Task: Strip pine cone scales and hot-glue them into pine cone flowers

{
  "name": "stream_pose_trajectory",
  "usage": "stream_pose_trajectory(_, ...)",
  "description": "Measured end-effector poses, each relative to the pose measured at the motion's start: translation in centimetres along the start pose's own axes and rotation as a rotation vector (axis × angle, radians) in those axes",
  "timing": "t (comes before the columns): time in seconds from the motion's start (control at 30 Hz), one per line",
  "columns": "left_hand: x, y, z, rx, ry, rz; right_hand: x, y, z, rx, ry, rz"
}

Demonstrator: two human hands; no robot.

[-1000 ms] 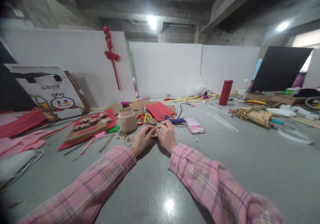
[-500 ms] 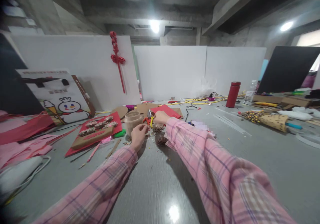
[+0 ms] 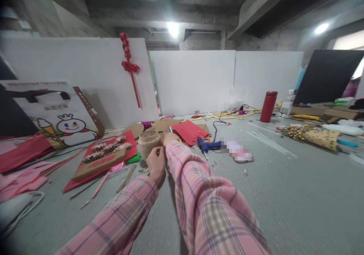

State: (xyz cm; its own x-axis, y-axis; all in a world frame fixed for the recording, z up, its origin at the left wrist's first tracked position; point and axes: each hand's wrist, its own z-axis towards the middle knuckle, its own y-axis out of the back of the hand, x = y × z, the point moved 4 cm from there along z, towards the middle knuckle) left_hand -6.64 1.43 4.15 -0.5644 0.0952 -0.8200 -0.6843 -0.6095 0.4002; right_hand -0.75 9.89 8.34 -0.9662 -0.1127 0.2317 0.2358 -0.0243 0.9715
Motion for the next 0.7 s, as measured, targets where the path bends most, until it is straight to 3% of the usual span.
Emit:
stream_pose_trajectory(0.17,0.1,0.0,0.0,-0.021,0.027,0.001,-0.1,-0.4,0.5,0.004,-0.089,0.018)
stream_pose_trajectory(0.33,0.1,0.0,0.0,-0.028,0.022,0.017,-0.2,-0.2,0.5,-0.045,-0.082,0.025)
stream_pose_trajectory(0.7,0.3,-0.2,0.0,-0.038,-0.022,-0.034,-1.2,4.1,1.0,-0.162,0.027,0.033)
